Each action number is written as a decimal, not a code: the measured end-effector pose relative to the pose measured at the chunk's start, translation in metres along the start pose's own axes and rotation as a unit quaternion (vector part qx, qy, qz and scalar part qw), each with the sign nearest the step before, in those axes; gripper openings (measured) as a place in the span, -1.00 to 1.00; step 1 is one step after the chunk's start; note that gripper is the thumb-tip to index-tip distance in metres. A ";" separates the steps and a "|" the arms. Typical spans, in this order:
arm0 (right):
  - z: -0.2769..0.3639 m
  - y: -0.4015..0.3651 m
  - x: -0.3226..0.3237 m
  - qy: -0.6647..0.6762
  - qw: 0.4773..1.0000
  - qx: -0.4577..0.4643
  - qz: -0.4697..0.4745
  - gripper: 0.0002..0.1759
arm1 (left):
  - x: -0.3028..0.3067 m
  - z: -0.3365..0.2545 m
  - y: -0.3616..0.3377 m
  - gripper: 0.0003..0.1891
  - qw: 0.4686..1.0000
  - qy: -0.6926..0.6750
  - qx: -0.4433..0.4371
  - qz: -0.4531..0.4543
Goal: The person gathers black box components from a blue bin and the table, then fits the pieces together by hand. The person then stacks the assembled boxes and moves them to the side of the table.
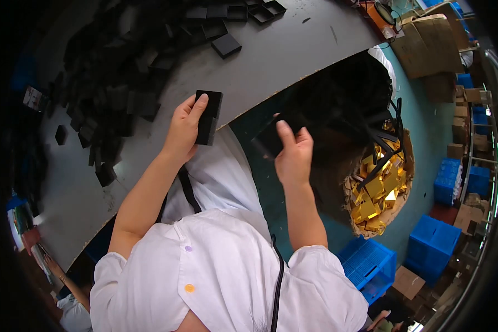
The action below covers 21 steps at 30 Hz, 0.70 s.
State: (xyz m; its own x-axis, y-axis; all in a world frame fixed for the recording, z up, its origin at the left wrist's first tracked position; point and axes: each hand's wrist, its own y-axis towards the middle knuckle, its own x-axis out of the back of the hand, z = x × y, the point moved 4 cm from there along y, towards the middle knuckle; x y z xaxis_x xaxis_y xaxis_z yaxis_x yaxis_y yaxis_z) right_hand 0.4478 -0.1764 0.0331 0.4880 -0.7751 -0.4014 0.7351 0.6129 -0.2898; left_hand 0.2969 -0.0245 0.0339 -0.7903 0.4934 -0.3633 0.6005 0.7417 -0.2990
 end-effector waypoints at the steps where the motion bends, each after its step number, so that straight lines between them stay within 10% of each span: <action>1: 0.022 0.028 0.021 -0.028 0.998 0.057 -0.028 -0.71 | 0.003 -0.003 -0.003 -0.70 0.995 -0.070 0.075 0.016; 6: 0.072 0.145 0.103 0.144 0.956 -0.019 -0.253 -0.30 | 0.000 -0.007 -0.011 -0.67 0.972 -0.153 0.129 0.124; 8: 0.070 0.131 0.061 -0.049 0.992 0.099 -0.053 -0.40 | 0.000 0.001 -0.011 -0.53 0.985 -0.083 0.037 0.147; 12: 0.029 0.044 -0.075 -0.232 0.921 0.039 0.312 -0.64 | 0.005 -0.009 -0.018 -0.36 0.983 0.103 -0.062 0.140; 21: 0.009 0.045 -0.234 -0.160 0.920 0.095 0.344 -0.70 | 0.123 -0.131 -0.037 -0.65 0.969 0.166 -0.170 -0.071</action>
State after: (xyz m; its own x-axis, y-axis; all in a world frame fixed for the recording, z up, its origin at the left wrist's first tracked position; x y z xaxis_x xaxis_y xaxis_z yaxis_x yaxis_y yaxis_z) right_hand 0.3707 0.0311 0.1214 0.9603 -0.2369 -0.1471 0.2536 0.9613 0.1073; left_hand 0.1616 0.0685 0.1162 -0.8920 0.4516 -0.0200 0.4516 0.8922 0.0039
